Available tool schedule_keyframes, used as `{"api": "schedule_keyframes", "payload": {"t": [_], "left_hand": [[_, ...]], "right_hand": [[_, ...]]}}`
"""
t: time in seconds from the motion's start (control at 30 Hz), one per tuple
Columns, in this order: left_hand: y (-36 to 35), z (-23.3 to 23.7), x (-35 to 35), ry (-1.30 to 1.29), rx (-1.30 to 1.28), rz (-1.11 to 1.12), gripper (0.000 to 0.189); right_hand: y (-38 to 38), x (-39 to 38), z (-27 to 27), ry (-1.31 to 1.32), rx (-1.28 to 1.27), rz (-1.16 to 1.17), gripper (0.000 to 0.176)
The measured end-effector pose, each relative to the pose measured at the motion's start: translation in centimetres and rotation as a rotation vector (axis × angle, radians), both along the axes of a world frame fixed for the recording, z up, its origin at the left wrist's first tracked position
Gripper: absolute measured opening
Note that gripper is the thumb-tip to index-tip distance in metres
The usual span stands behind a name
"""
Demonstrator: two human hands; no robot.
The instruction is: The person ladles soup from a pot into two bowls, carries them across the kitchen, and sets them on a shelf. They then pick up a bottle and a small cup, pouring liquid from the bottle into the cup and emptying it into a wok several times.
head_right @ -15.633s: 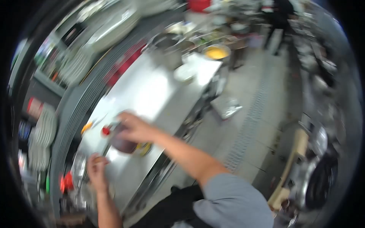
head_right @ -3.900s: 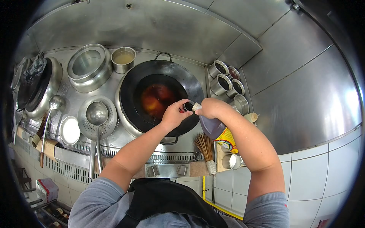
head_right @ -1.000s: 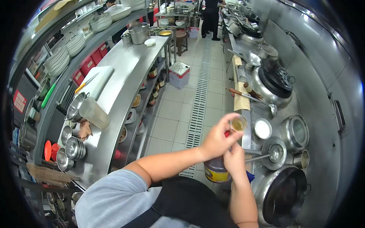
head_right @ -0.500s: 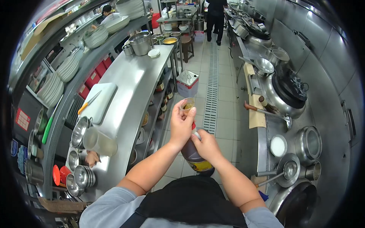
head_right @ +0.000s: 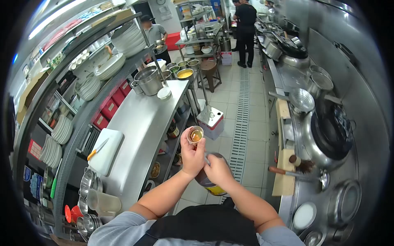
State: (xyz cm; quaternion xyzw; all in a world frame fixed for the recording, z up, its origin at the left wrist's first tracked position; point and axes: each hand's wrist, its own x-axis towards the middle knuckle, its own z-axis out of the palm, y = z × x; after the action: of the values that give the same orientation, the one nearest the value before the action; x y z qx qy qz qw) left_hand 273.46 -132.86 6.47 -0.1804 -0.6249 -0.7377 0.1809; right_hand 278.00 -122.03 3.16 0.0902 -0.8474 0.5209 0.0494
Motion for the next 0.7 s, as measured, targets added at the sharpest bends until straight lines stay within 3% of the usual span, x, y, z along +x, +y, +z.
{"api": "schedule_keyframes", "payload": {"t": [0.03,0.1,0.2,0.3,0.37,0.43,0.57,0.6,0.7], "left_hand": [[0.4,-0.2,-1.8,0.103,-0.048,0.103,0.049],[0.3,0.0,-4.2,-0.010,0.007,0.153,0.048],[-0.8,1.0,-8.0,-0.172,0.129,-0.201,0.046],[-0.3,1.2,-12.7,-0.216,0.220,-0.227,0.046],[0.0,0.1,-16.5,-0.180,0.140,-0.131,0.045],[0.6,0.5,-19.8,-0.092,0.035,0.121,0.046],[0.9,-1.2,-27.3,-0.228,0.155,-0.048,0.048],[0.5,0.7,-28.5,-0.347,0.129,-0.085,0.045],[-0.1,-0.1,-34.2,-0.338,0.224,-0.257,0.043]], "right_hand": [[0.2,-1.8,0.0,0.042,0.031,-0.008,0.031],[0.9,-4.6,1.1,0.089,0.071,0.005,0.030],[2.3,-8.7,3.8,0.003,0.126,0.090,0.033],[3.5,-13.6,4.1,-0.007,0.100,0.198,0.036],[3.5,-17.2,3.8,-0.037,0.114,0.177,0.039],[3.1,-20.9,2.7,-0.046,0.117,0.129,0.039],[2.0,-27.8,0.7,0.005,0.208,0.027,0.038],[2.0,-29.3,1.4,-0.023,0.209,0.061,0.037],[2.8,-34.2,2.2,-0.135,0.207,0.191,0.037]]}}
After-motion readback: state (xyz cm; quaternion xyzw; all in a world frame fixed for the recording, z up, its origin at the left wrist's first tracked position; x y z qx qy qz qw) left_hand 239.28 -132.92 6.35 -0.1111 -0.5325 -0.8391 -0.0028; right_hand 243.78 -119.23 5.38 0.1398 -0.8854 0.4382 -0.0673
